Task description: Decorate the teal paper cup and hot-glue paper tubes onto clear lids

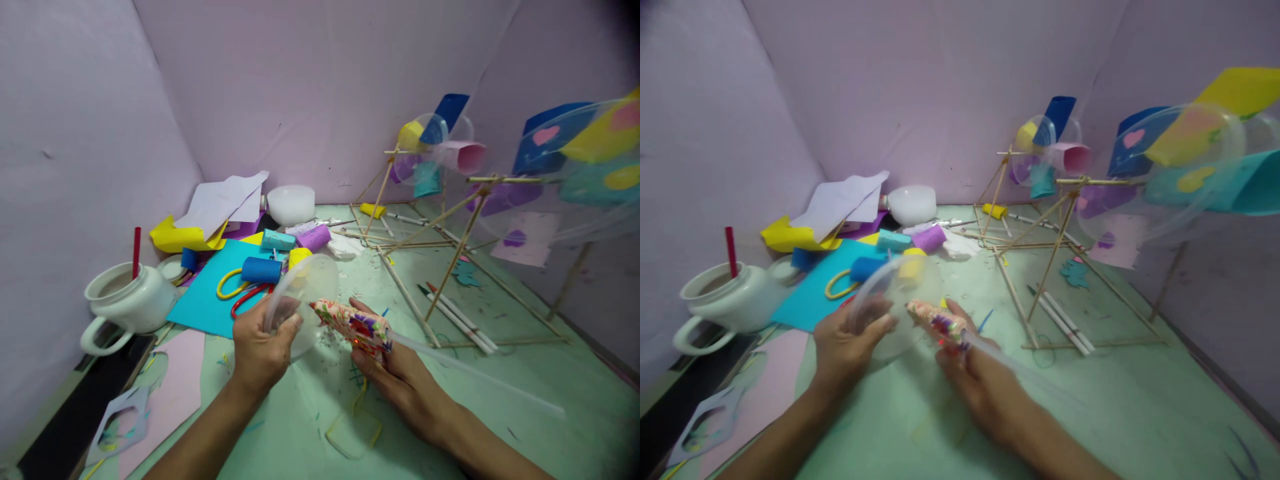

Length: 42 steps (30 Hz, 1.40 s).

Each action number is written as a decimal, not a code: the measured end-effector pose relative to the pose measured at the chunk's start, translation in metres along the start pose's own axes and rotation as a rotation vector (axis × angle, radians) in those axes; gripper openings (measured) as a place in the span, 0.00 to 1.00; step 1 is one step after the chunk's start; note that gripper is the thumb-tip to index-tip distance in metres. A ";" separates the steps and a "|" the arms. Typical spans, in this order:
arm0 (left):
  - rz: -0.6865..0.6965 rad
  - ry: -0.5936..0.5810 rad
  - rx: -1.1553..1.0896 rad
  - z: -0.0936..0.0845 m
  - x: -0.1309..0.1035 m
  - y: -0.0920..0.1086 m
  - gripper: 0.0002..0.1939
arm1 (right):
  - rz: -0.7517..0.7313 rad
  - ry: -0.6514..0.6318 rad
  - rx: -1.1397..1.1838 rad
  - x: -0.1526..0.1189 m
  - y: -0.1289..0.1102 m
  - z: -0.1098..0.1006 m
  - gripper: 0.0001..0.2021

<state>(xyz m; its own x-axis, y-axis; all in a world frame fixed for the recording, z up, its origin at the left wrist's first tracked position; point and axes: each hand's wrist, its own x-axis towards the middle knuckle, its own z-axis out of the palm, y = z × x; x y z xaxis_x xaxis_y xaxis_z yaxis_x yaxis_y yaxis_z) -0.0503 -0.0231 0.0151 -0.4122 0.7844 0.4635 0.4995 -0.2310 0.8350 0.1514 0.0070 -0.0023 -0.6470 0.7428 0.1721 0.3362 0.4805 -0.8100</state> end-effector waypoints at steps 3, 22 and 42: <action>0.012 0.002 -0.001 0.000 -0.001 -0.001 0.05 | -0.010 -0.005 0.020 0.001 0.000 0.000 0.23; 0.002 0.011 0.012 0.000 -0.001 -0.002 0.05 | -0.024 0.016 0.003 0.001 0.000 0.000 0.23; -0.006 0.010 0.026 0.002 -0.001 0.000 0.06 | 0.010 0.037 -0.084 0.003 0.001 0.002 0.23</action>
<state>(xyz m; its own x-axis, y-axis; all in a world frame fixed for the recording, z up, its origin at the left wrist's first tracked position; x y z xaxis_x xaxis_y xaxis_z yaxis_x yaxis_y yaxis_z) -0.0481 -0.0228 0.0136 -0.4228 0.7798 0.4617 0.5165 -0.2113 0.8298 0.1483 0.0088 -0.0035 -0.6184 0.7636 0.1857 0.4001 0.5093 -0.7619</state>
